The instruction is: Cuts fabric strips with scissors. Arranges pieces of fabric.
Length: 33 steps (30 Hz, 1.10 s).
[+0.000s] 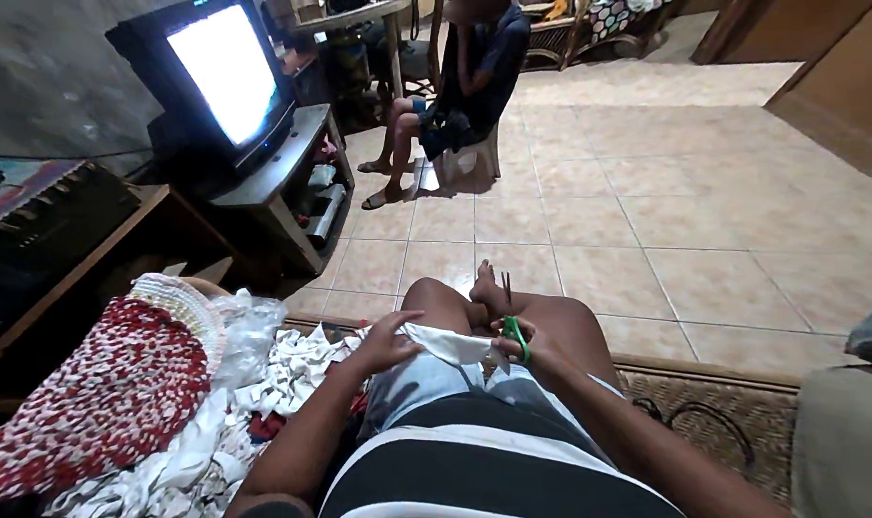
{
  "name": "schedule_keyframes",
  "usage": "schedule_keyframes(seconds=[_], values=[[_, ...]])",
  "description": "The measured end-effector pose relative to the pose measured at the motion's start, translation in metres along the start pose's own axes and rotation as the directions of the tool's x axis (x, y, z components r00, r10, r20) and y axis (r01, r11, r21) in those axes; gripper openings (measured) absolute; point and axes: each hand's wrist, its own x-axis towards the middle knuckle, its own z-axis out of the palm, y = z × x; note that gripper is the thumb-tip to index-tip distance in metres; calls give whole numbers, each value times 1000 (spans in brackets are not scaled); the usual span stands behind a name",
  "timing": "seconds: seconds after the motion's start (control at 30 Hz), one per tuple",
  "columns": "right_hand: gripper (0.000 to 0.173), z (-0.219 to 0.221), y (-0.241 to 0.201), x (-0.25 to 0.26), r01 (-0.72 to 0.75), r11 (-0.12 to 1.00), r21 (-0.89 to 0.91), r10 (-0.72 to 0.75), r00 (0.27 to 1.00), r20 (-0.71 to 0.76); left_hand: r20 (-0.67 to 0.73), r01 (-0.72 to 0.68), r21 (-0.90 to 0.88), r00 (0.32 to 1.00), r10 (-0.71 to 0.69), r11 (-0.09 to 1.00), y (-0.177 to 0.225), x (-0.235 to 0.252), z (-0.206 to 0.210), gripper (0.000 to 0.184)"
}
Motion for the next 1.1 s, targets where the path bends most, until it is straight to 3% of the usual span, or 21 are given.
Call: schedule_keyframes(seconds=[0.07, 0.13, 0.17, 0.23, 0.3, 0.33, 0.43, 0.5, 0.57, 0.67, 0.83, 0.9, 1.0, 1.1], values=[[43, 11, -17, 1, 64, 998, -1, -64, 997, 33, 59, -180, 70, 983, 176, 981, 28, 13, 14, 89], [39, 22, -35, 0, 99, 995, 29, -99, 995, 12, 0, -301, 166, 952, 305, 939, 50, 24, 35, 99], [35, 25, -44, -2, 101, 993, 68, -101, 995, -7, -81, -352, 196, 924, 373, 915, 55, 27, 47, 92], [31, 29, -58, -7, 90, 988, 127, -86, 996, -38, -317, -424, 233, 817, 481, 875, 58, 32, 66, 60], [27, 29, -68, -13, 81, 985, 151, -70, 995, -78, -454, -454, 241, 728, 513, 858, 55, 37, 71, 32], [27, 29, -68, -15, 103, 984, 144, -89, 991, -103, -464, -460, 200, 733, 498, 865, 55, 36, 68, 25], [47, 25, -48, -16, 326, 944, -45, -329, 934, -137, -402, -348, -60, 866, 297, 936, 63, 31, 55, 23], [69, 23, -28, -14, 517, 813, -269, -554, 828, -82, -324, -224, -232, 935, 142, 947, 69, 31, 46, 24], [77, 24, -12, -12, 662, 616, -427, -727, 687, 15, -248, -140, -321, 967, 60, 936, 74, 33, 40, 24], [67, 29, -1, -7, 702, 410, -582, -829, 553, 82, -160, -84, -393, 987, 21, 916, 78, 36, 37, 21], [30, 23, 0, 1, 777, 284, -561, -916, 393, 81, -88, -70, -436, 996, 35, 897, 84, 34, 35, 21], [27, 21, -5, -2, 789, 313, -528, -910, 408, 71, -63, -48, -437, 998, 23, 898, 85, 33, 33, 21], [36, 21, -18, -10, 760, 508, -406, -834, 552, -10, -90, -117, -369, 992, 90, 922, 80, 33, 36, 27], [42, 21, -38, -17, 686, 619, -383, -737, 676, 19, -270, -358, -114, 909, 318, 927, 75, 33, 46, 71]])
